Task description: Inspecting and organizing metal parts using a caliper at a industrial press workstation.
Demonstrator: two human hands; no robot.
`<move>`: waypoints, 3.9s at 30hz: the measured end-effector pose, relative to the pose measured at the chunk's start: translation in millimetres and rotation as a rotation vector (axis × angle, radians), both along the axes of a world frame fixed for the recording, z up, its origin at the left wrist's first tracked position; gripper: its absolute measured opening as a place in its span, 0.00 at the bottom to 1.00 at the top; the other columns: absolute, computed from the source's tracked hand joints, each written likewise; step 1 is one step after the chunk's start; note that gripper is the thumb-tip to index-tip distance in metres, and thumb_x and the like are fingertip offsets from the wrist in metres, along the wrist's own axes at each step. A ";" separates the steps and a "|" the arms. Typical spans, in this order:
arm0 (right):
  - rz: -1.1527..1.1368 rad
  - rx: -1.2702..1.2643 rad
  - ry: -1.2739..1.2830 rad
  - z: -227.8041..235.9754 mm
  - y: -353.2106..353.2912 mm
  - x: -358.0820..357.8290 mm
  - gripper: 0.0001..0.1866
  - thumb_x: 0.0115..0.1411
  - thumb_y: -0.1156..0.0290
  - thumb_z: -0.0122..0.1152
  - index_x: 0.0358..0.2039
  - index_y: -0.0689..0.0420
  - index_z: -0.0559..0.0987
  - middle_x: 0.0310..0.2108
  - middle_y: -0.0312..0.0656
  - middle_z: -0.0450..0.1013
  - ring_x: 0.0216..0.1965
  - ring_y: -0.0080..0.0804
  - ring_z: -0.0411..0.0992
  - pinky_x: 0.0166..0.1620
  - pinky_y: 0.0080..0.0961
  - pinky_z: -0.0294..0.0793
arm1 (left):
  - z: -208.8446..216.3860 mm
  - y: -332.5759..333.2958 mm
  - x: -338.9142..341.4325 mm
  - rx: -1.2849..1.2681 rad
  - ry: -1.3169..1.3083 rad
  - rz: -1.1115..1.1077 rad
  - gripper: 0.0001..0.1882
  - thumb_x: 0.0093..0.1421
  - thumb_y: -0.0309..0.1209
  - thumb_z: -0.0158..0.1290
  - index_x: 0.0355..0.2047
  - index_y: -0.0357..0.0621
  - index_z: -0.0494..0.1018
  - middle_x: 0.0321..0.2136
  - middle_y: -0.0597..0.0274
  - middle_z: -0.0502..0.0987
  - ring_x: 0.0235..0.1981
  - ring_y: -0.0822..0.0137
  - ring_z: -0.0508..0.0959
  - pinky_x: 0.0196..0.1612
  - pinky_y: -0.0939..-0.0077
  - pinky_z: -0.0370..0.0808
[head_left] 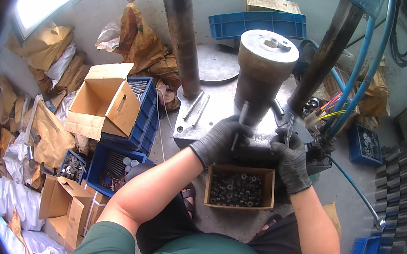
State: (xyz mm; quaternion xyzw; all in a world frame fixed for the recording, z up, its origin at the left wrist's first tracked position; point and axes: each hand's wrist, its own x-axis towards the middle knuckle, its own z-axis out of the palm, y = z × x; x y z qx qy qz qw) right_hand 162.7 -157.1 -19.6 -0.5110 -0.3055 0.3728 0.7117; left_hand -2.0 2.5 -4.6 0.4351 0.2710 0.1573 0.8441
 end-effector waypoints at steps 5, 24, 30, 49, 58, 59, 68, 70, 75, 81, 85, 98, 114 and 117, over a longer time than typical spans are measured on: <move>0.033 -0.035 0.054 2.2 -1.8 -10.0 0.23 0.55 0.81 0.69 0.52 0.61 0.77 0.34 0.35 0.77 0.35 0.22 0.75 0.41 0.19 0.76 | -1.8 -29.5 2.5 0.244 0.097 -0.160 0.15 0.63 0.30 0.59 0.49 0.41 0.74 0.30 0.66 0.76 0.25 0.76 0.75 0.28 0.82 0.74; 0.095 -0.206 0.080 3.9 1.5 -13.8 0.29 0.57 0.78 0.68 0.59 0.61 0.71 0.47 0.41 0.75 0.46 0.26 0.74 0.52 0.25 0.76 | -4.2 -41.2 3.3 0.180 0.021 -0.053 0.12 0.68 0.36 0.56 0.45 0.42 0.75 0.32 0.66 0.79 0.30 0.76 0.76 0.34 0.82 0.75; 0.090 -0.232 -0.339 2.2 -6.1 -2.3 0.38 0.51 0.78 0.66 0.65 0.61 0.67 0.54 0.47 0.71 0.51 0.34 0.73 0.57 0.31 0.74 | 8.8 -19.0 -1.9 -0.014 0.128 0.011 0.11 0.63 0.36 0.57 0.39 0.42 0.75 0.24 0.66 0.75 0.24 0.75 0.74 0.26 0.81 0.73; -0.146 -0.155 -1.488 33.8 -14.6 -5.9 0.28 0.44 0.82 0.61 0.49 0.52 0.81 0.41 0.49 0.78 0.44 0.53 0.74 0.48 0.48 0.74 | 12.9 -18.2 -6.9 0.048 0.080 0.132 0.08 0.60 0.34 0.58 0.37 0.45 0.76 0.23 0.70 0.71 0.24 0.77 0.71 0.26 0.80 0.68; -0.161 -0.135 -1.560 32.0 -14.2 -1.0 0.27 0.45 0.83 0.59 0.49 0.51 0.82 0.41 0.49 0.78 0.43 0.53 0.75 0.46 0.47 0.75 | 10.5 -18.4 -5.3 0.192 0.054 0.106 0.07 0.60 0.31 0.58 0.34 0.41 0.75 0.19 0.68 0.70 0.19 0.75 0.68 0.23 0.81 0.66; -0.152 -0.130 -1.559 31.6 -14.5 -0.8 0.27 0.45 0.83 0.59 0.49 0.51 0.82 0.41 0.49 0.78 0.43 0.53 0.75 0.46 0.47 0.75 | 11.2 -18.4 -5.8 0.197 0.062 0.100 0.07 0.60 0.32 0.57 0.34 0.41 0.75 0.18 0.67 0.70 0.18 0.75 0.68 0.23 0.80 0.66; -0.052 -0.244 -0.906 38.0 -23.9 9.3 0.20 0.58 0.75 0.64 0.52 0.61 0.81 0.44 0.51 0.81 0.46 0.42 0.81 0.52 0.32 0.77 | 1.0 -3.4 -10.6 0.540 0.167 0.086 0.15 0.68 0.39 0.53 0.45 0.41 0.79 0.34 0.61 0.79 0.33 0.73 0.76 0.39 0.76 0.76; -0.021 -0.348 -0.811 42.1 -27.3 13.5 0.23 0.59 0.72 0.67 0.55 0.63 0.79 0.47 0.52 0.81 0.49 0.35 0.80 0.54 0.29 0.76 | -2.1 -2.8 -10.7 0.596 0.183 0.072 0.15 0.68 0.38 0.54 0.46 0.41 0.78 0.35 0.61 0.79 0.35 0.74 0.76 0.41 0.76 0.76; 0.020 -0.378 -0.700 44.6 -30.6 16.6 0.24 0.58 0.73 0.67 0.55 0.65 0.79 0.48 0.51 0.81 0.50 0.32 0.79 0.55 0.29 0.75 | 0.5 -9.2 -14.3 0.774 0.206 0.023 0.15 0.66 0.33 0.57 0.50 0.39 0.76 0.40 0.62 0.80 0.40 0.73 0.76 0.46 0.74 0.75; 0.187 -0.420 -0.692 50.3 -38.0 31.2 0.24 0.58 0.73 0.67 0.56 0.64 0.79 0.48 0.47 0.81 0.51 0.32 0.78 0.57 0.29 0.75 | 11.9 -8.6 -19.5 0.882 0.112 0.001 0.16 0.64 0.31 0.61 0.50 0.38 0.77 0.39 0.61 0.80 0.44 0.70 0.77 0.51 0.72 0.75; 0.341 -0.428 -0.623 52.4 -41.4 32.0 0.24 0.59 0.76 0.66 0.57 0.63 0.79 0.47 0.43 0.81 0.49 0.27 0.76 0.56 0.28 0.75 | 14.5 -6.8 -22.1 0.741 0.042 -0.109 0.15 0.67 0.32 0.57 0.51 0.39 0.78 0.42 0.60 0.81 0.45 0.71 0.77 0.52 0.73 0.75; 0.487 -0.370 -0.589 39.0 -30.4 5.1 0.25 0.61 0.80 0.63 0.61 0.62 0.76 0.50 0.41 0.79 0.52 0.25 0.74 0.59 0.27 0.74 | 12.5 -16.7 -20.1 0.372 -0.113 -0.159 0.23 0.58 0.26 0.44 0.52 0.32 0.76 0.44 0.53 0.82 0.47 0.65 0.81 0.54 0.73 0.78; 0.442 -0.344 -0.613 33.5 -26.7 0.0 0.27 0.59 0.81 0.63 0.61 0.61 0.76 0.50 0.40 0.79 0.52 0.24 0.75 0.57 0.26 0.74 | 12.4 -13.7 -20.1 0.057 -0.174 -0.144 0.29 0.55 0.26 0.45 0.58 0.28 0.70 0.48 0.45 0.80 0.39 0.63 0.82 0.41 0.74 0.82; 0.328 -0.299 -0.878 26.6 -22.9 0.0 0.28 0.59 0.78 0.65 0.62 0.61 0.75 0.52 0.41 0.79 0.51 0.26 0.76 0.56 0.27 0.75 | 13.1 -11.6 -21.7 -0.087 -0.229 -0.159 0.28 0.57 0.28 0.46 0.58 0.28 0.69 0.36 0.53 0.81 0.27 0.70 0.78 0.28 0.78 0.76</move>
